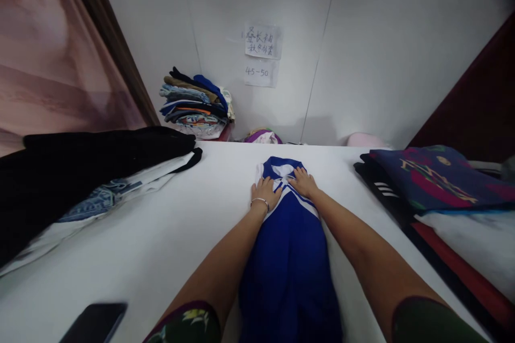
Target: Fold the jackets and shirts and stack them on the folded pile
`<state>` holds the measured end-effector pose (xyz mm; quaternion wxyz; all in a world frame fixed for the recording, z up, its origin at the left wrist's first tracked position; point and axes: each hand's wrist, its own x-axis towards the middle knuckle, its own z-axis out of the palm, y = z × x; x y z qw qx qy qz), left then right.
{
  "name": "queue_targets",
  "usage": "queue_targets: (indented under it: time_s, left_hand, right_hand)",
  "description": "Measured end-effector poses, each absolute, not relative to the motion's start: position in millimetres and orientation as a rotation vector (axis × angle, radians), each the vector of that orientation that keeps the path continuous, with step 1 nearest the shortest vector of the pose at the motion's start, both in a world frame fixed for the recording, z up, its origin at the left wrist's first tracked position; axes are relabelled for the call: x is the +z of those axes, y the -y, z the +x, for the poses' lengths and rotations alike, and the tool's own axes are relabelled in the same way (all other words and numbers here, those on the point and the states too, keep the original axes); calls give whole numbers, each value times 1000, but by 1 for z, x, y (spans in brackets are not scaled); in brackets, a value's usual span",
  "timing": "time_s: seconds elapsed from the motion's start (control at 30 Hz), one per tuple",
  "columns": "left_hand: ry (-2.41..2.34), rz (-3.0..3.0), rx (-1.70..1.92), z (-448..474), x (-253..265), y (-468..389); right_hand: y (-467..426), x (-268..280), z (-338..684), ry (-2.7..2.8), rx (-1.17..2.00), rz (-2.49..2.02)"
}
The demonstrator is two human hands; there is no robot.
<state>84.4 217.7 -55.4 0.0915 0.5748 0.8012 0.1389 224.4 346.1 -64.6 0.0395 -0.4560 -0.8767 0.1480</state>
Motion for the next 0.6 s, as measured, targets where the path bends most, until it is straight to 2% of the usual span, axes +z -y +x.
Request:
queue_targets:
  time_s: [0.17,0.37,0.6]
  left_hand:
    - [-2365,1712,390,80,-55,-220]
    - [-2240,1738,426,73,-48,-212]
    - [-2109,1865,532,89,-58,-113]
  right_hand:
    - [-319,-53,234,2654,525,-1385]
    - [-240,-60,294,2658,626,-1198]
    - [-147,-81,363,2557,720,-838]
